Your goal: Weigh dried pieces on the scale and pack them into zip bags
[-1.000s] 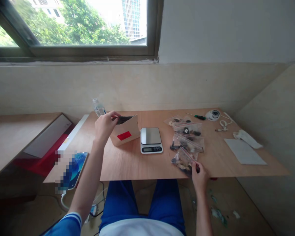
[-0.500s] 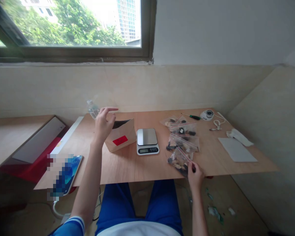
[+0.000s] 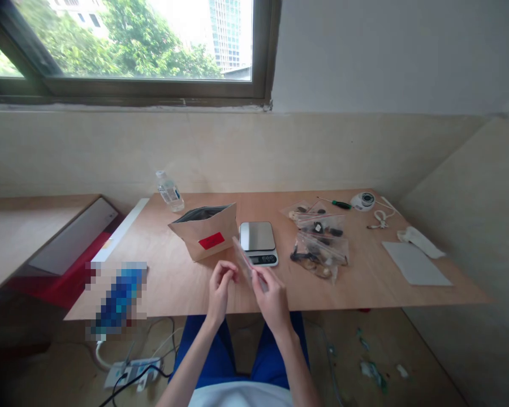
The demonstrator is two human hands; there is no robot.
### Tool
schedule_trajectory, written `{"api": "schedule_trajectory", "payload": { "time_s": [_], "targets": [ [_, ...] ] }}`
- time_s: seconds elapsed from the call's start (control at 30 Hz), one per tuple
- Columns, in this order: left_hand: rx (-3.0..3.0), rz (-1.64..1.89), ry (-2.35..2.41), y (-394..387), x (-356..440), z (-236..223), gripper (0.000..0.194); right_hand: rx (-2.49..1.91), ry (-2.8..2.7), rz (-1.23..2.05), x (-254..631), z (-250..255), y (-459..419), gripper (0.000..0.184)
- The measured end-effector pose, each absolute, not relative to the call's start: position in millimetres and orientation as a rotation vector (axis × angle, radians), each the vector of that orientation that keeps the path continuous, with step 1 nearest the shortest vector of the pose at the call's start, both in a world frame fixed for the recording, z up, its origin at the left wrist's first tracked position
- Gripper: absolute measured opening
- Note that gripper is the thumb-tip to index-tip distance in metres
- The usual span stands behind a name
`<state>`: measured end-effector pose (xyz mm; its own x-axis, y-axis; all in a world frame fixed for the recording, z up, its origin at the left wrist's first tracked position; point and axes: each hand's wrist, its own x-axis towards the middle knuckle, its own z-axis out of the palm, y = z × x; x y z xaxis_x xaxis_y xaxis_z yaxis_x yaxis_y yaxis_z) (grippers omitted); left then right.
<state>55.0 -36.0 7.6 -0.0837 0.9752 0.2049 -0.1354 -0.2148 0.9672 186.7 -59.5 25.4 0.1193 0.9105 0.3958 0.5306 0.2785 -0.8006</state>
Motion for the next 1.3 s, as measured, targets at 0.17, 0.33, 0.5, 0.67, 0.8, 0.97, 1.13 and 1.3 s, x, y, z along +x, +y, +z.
{"api": "schedule_trajectory", "payload": {
  "time_s": [0.17, 0.33, 0.5, 0.67, 0.8, 0.97, 1.13, 1.3],
  "targets": [
    [0.787, 1.441, 0.925, -56, 60, -16, 0.018, -1.256, -1.665, 0.644, 153, 23, -51, 0.017],
    [0.74, 1.394, 1.015, -54, 43, -29, 0.028, -1.267, -1.808, 0.669, 145, 21, -44, 0.022],
    [0.778, 1.391, 1.14, -48, 31, -39, 0.023, -1.265, -1.898, 0.739, 145, 14, -39, 0.017],
    [0.855, 1.387, 1.156, -49, 30, -35, 0.021, -1.249, -1.991, 0.731, 151, 10, -31, 0.014],
    [1.122, 1.38, 1.248, -50, 31, -24, 0.02, -1.262, -2.036, 0.718, 155, 17, -24, 0.016],
    [1.386, 1.427, 1.371, -49, 35, -12, 0.023, -1.26, -1.88, 0.786, 157, 21, -15, 0.018],
    [1.389, 1.396, 1.345, -58, 36, -4, 0.028, -1.387, -1.42, 0.56, 176, 34, 4, 0.02],
    [1.004, 1.394, 0.965, -59, 36, -20, 0.034, -1.183, -1.376, 0.792, 192, 63, 6, 0.027]
  ]
}}
